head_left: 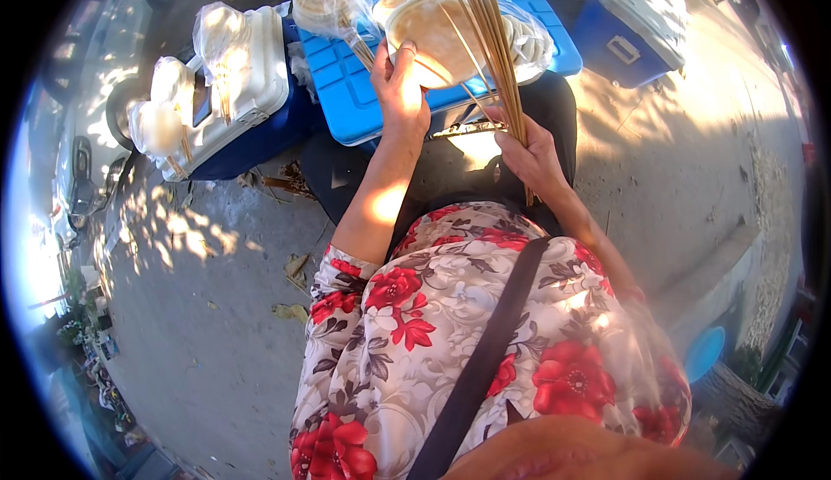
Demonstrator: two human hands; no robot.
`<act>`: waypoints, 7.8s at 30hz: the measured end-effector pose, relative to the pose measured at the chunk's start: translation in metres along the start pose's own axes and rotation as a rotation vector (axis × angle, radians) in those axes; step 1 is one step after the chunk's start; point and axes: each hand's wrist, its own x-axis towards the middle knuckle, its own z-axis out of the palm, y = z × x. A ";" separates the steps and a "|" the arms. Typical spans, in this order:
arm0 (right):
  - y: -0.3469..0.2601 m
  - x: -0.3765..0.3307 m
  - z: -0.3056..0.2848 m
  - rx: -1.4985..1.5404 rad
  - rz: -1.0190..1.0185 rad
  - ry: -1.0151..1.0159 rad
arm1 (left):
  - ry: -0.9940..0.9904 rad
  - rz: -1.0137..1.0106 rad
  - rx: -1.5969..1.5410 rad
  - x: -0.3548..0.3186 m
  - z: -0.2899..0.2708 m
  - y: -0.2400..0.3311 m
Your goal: The person inserts wooden skewers into round, flat food items and places them into plastic bags. They repeat this process with multiple items, organizing them on a blue cooler.
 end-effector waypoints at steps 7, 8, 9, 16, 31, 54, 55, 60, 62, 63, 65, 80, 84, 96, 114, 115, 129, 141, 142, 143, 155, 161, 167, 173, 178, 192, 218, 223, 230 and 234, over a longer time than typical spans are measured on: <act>-0.004 0.009 0.004 0.151 -0.005 -0.051 | -0.016 -0.030 -0.027 -0.009 0.002 -0.004; -0.004 0.010 0.005 0.146 -0.008 -0.051 | -0.038 -0.018 -0.020 -0.008 0.002 -0.005; -0.004 0.011 0.005 0.142 -0.011 -0.050 | -0.060 -0.007 -0.013 -0.008 0.000 -0.007; -0.007 0.016 0.006 0.187 -0.008 -0.083 | -0.164 -0.044 -0.074 -0.008 0.000 -0.002; -0.023 -0.034 -0.023 -0.137 0.208 0.040 | 0.021 -0.106 0.035 0.041 -0.037 0.044; -0.016 -0.019 -0.017 -0.147 0.048 0.070 | 0.039 0.021 0.093 0.021 -0.018 0.030; -0.015 -0.017 -0.015 -0.134 0.038 0.072 | 0.045 0.011 0.097 0.017 -0.015 0.027; -0.016 -0.008 -0.008 -0.054 0.017 0.078 | -0.018 0.008 0.143 0.002 -0.004 0.020; -0.015 -0.004 -0.005 -0.027 -0.005 0.080 | -0.057 0.032 0.130 -0.002 -0.002 0.017; -0.014 -0.002 -0.004 0.011 0.003 0.070 | -0.077 0.043 0.123 -0.003 -0.002 0.017; -0.013 0.002 -0.002 0.088 0.020 0.049 | -0.064 0.039 0.148 -0.005 -0.001 0.015; -0.010 0.023 0.015 0.174 0.016 0.033 | -0.099 0.021 0.199 -0.016 -0.012 0.004; -0.009 0.026 0.015 0.126 0.019 0.007 | -0.107 -0.027 0.231 -0.019 -0.021 0.002; -0.005 -0.019 -0.029 -0.041 0.204 0.113 | -0.202 0.041 1.112 0.134 -0.090 0.038; -0.013 -0.027 -0.040 0.438 0.084 0.177 | -0.601 0.508 1.086 0.031 0.015 0.000; -0.016 -0.027 -0.041 0.441 0.089 0.124 | -0.591 0.500 1.174 0.035 0.017 -0.014; -0.010 -0.030 -0.039 0.153 0.097 0.119 | -0.327 0.477 1.328 0.048 -0.023 -0.030; -0.021 -0.051 -0.028 -0.109 0.199 0.005 | -0.005 -0.205 -0.052 0.038 -0.044 0.011; -0.023 -0.053 -0.028 -0.124 0.207 -0.004 | -0.016 -0.196 -0.057 0.038 -0.043 0.012; -0.024 -0.055 -0.028 -0.138 0.216 -0.012 | 0.011 -0.193 -0.039 0.037 -0.044 0.013; -0.033 -0.052 -0.021 -0.218 0.234 -0.009 | 0.049 -0.031 0.066 0.033 -0.039 0.010; -0.015 -0.045 -0.015 -0.206 0.140 0.018 | 0.020 -0.083 0.079 0.022 -0.029 0.012; -0.007 -0.035 -0.012 -0.241 0.095 0.018 | 0.003 -0.138 0.119 0.013 -0.021 0.017; 0.000 -0.023 -0.010 -0.225 0.038 0.006 | -0.037 -0.167 0.143 0.015 -0.030 0.006; 0.003 -0.016 -0.008 -0.188 0.031 0.009 | -0.139 -0.169 0.130 0.011 -0.030 0.007; -0.004 0.007 -0.001 -0.185 -0.032 -0.018 | -0.120 -0.241 0.158 -0.008 -0.014 0.002; -0.028 -0.045 -0.027 -0.063 0.227 -0.022 | 0.060 -0.178 0.090 0.044 -0.055 0.027; -0.026 -0.039 -0.030 -0.124 0.240 -0.040 | 0.067 -0.192 0.126 0.035 -0.045 0.030; -0.023 -0.035 -0.024 -0.246 0.124 0.007 | 0.016 -0.151 0.142 0.022 -0.034 0.025; -0.020 -0.032 -0.023 -0.292 0.046 0.015 | -0.107 -0.174 0.087 0.021 -0.039 0.016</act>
